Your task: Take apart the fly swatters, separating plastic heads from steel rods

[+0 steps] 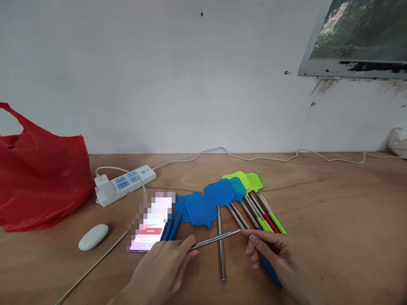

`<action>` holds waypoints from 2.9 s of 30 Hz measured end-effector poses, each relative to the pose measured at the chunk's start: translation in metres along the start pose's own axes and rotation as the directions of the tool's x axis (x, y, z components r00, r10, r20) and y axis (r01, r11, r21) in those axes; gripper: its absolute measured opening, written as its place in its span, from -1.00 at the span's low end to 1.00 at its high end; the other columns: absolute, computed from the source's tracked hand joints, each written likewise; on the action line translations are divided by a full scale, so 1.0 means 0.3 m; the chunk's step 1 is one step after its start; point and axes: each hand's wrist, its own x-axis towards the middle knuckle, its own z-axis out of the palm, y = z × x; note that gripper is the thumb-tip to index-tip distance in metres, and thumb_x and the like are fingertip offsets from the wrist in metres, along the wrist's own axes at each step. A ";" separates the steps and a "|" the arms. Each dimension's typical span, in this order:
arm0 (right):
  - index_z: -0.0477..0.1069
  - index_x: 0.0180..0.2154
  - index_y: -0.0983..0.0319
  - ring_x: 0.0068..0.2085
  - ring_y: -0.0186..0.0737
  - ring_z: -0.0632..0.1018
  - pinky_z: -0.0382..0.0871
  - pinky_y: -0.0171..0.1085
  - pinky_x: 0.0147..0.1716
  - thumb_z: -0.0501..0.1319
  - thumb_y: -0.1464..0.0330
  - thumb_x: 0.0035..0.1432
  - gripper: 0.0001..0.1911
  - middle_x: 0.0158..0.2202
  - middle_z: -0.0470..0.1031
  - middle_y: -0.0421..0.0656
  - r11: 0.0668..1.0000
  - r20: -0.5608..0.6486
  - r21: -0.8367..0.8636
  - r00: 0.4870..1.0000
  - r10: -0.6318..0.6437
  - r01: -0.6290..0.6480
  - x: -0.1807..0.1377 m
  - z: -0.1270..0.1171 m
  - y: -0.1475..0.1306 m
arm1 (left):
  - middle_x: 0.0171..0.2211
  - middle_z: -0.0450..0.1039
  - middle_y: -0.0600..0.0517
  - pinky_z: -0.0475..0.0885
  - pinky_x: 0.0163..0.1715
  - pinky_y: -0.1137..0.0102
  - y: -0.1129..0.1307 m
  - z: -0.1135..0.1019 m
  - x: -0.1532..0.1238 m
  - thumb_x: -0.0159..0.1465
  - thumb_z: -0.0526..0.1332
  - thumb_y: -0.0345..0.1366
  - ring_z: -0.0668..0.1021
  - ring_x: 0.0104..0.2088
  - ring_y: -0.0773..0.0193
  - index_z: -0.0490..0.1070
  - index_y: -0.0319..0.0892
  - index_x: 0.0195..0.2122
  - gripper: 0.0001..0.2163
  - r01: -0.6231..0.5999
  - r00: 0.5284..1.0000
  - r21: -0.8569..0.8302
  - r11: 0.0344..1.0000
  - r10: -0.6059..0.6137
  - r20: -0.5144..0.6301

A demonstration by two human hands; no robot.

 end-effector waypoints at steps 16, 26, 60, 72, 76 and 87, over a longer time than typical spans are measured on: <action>0.58 -0.33 0.23 -0.53 -0.27 0.54 0.50 -0.33 -0.55 0.41 -0.04 0.03 -0.55 -0.51 0.55 -0.15 0.995 0.133 -0.082 0.989 0.060 -0.050 0.012 -0.048 -0.072 | -0.49 0.43 0.10 0.01 -0.55 0.36 0.043 -0.064 0.044 0.53 -0.13 -0.22 0.49 -0.53 0.17 0.17 -0.07 -0.34 -0.72 -0.118 0.991 -0.150 0.982 0.125 0.041; 0.55 -0.45 0.26 -0.55 -0.37 0.55 0.41 -0.43 -0.55 0.53 0.21 -0.06 -0.71 -0.53 0.59 -0.17 0.972 0.448 0.012 0.870 0.204 -0.233 0.050 -0.061 -0.107 | -0.50 0.38 0.12 0.01 -0.54 0.36 0.037 -0.056 0.027 0.53 -0.11 -0.21 0.44 -0.53 0.22 0.17 -0.08 -0.34 -0.73 -0.142 0.987 -0.216 0.966 0.155 0.042; 0.43 -0.45 0.24 -0.60 -0.38 0.49 0.39 -0.41 -0.61 0.41 0.08 0.07 -0.62 -0.57 0.51 -0.23 0.991 0.411 -0.065 0.902 0.133 -0.117 0.084 0.000 -0.059 | -0.39 0.53 0.01 0.18 -0.45 0.35 0.114 -0.057 0.068 0.51 -0.03 -0.21 0.57 -0.39 0.08 0.33 -0.12 -0.30 -0.74 0.049 0.980 -0.117 0.992 -0.025 0.197; 0.57 -0.32 0.20 -0.45 -0.32 0.55 0.48 -0.38 -0.49 0.38 0.13 0.16 -0.73 -0.42 0.59 -0.18 0.991 0.201 0.042 0.970 -0.134 0.128 0.126 0.037 -0.092 | -0.15 0.51 0.00 0.37 -0.20 0.34 0.108 -0.088 0.110 0.51 -0.02 -0.18 0.55 -0.16 0.16 0.37 -0.11 -0.06 -0.78 -0.050 0.999 -0.372 0.927 0.045 -0.023; 0.43 -0.36 0.19 -0.53 -0.35 0.52 0.37 -0.42 -0.67 0.37 0.05 0.14 -0.65 -0.30 0.61 -0.17 0.951 0.011 0.262 0.985 -0.174 0.165 0.179 0.042 -0.122 | -0.18 0.51 -0.09 0.37 -0.23 0.23 0.068 -0.116 0.154 0.48 -0.04 -0.25 0.55 -0.19 0.03 0.42 -0.17 -0.11 -0.75 -0.010 0.993 -0.002 1.000 0.010 -0.122; 0.32 -0.35 0.18 -0.67 -0.41 0.43 0.24 -0.44 -0.74 0.41 0.00 0.05 -0.55 -0.44 0.59 -0.20 0.934 -0.089 0.348 0.994 -0.057 0.085 0.196 0.053 -0.057 | -0.37 0.59 -0.15 0.28 -0.45 0.31 -0.024 -0.130 0.148 0.37 0.05 -0.17 0.63 -0.34 -0.06 0.47 -0.21 -0.30 -0.72 0.382 0.915 0.434 0.816 -0.401 -0.051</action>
